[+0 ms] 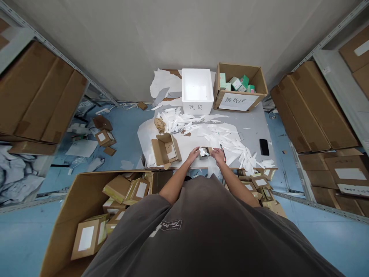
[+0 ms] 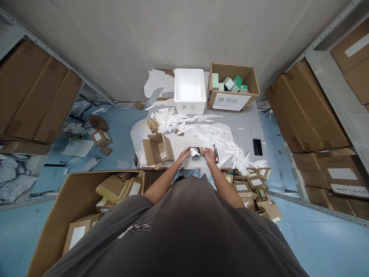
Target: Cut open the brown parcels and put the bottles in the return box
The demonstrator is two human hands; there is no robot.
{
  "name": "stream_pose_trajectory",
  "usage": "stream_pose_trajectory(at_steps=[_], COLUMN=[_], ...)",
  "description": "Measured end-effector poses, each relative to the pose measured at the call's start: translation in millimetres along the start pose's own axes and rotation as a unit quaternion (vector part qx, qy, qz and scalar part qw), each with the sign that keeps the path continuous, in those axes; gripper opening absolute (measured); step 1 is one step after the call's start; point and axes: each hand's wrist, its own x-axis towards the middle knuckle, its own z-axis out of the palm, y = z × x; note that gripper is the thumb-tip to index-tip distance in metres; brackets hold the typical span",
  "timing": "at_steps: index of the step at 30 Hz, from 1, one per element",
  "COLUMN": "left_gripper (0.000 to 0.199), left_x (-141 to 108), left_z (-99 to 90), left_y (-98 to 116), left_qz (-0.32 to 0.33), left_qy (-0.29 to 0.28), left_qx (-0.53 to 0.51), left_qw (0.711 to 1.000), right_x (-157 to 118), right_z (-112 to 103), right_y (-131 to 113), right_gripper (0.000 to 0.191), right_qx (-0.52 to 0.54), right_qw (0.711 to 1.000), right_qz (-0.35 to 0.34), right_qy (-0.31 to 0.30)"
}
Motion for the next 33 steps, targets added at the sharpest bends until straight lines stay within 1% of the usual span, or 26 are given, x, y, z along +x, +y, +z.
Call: stream_pose_trajectory(at_steps=[2,4,6,7,8,10,12,13,14,15,16,17,19,20,21,22,23,24,26,28,30,33], left_gripper=[0.057,0.053,0.049,0.048,0.047,0.046,0.046,0.046,0.047,0.047,0.047,0.047,0.048,0.049,0.049,0.049,0.049,0.048,0.047,0.047,0.052,0.07], left_x=[5,10,14,15,15,14,13,13,13,13,13,14,14,13,13,12,12,12,12,14,15,15], left_z=[7.1,14.5,18.8,19.4,19.1,17.2,15.0,14.2,13.7,13.4,13.2,13.1,12.4,11.8,10.9,9.8,8.5,7.3,5.6,5.2,5.0,-0.4], left_y=[-2,-3,-3,-4,-4,-6,-6,-6,-6,-5,-4,-3,-2,-1,0,1,2,4,7,11,13,12], left_qz=[0.03,0.054,0.062,0.064,0.066,0.072,0.079,0.084,0.089,0.094,0.096,0.097,0.092,0.091,0.093,0.097,0.1,0.101,0.093,0.079,0.066,0.056], left_qy=[-0.019,-0.019,-0.013,-0.014,-0.016,-0.019,-0.022,-0.026,-0.032,-0.039,-0.046,-0.052,-0.061,-0.064,-0.066,-0.067,-0.069,-0.071,-0.077,-0.087,-0.088,-0.064], left_qx=[0.011,0.018,0.024,0.028,0.032,0.04,0.053,0.061,0.07,0.08,0.089,0.098,0.11,0.114,0.116,0.116,0.115,0.114,0.112,0.11,0.102,0.073], left_qw=[0.999,0.998,0.998,0.997,0.997,0.996,0.995,0.994,0.993,0.992,0.99,0.989,0.988,0.987,0.987,0.986,0.986,0.986,0.986,0.987,0.989,0.994], right_x=[-2,-4,-6,-8,-10,-14,-16,-16,-14,-10,-6,0,12,17,22,24,26,26,23,17,13,11], right_z=[2,2,2,1,0,-1,-3,-4,-3,-1,2,6,17,23,27,29,29,27,18,8,4,10], right_y=[-1,-4,-7,-9,-10,-13,-16,-19,-22,-25,-29,-33,-40,-42,-43,-44,-43,-42,-38,-33,-28,-20], right_gripper=[0.038,0.035,0.032,0.032,0.031,0.029,0.025,0.024,0.024,0.026,0.028,0.031,0.039,0.042,0.047,0.053,0.061,0.069,0.084,0.091,0.093,0.092], right_qx=[0.009,0.023,0.031,0.022,-0.002,-0.09,-0.19,-0.225,-0.244,-0.248,-0.24,-0.225,-0.196,-0.187,-0.181,-0.177,-0.172,-0.167,-0.167,-0.186,-0.208,-0.198], right_qw=[1.0,0.999,0.999,1.0,1.0,0.991,0.962,0.946,0.936,0.933,0.938,0.949,0.972,0.978,0.981,0.98,0.976,0.97,0.953,0.935,0.926,0.936], right_qz=[0.007,0.02,0.028,0.02,0.0,-0.075,-0.156,-0.187,-0.207,-0.216,-0.212,-0.194,-0.119,-0.072,-0.03,0.003,0.02,0.022,-0.004,-0.045,-0.074,-0.099], right_qy=[0.017,0.027,0.013,-0.004,-0.024,-0.071,-0.12,-0.139,-0.149,-0.146,-0.13,-0.106,-0.058,-0.051,-0.062,-0.09,-0.129,-0.173,-0.255,-0.298,-0.308,-0.274])
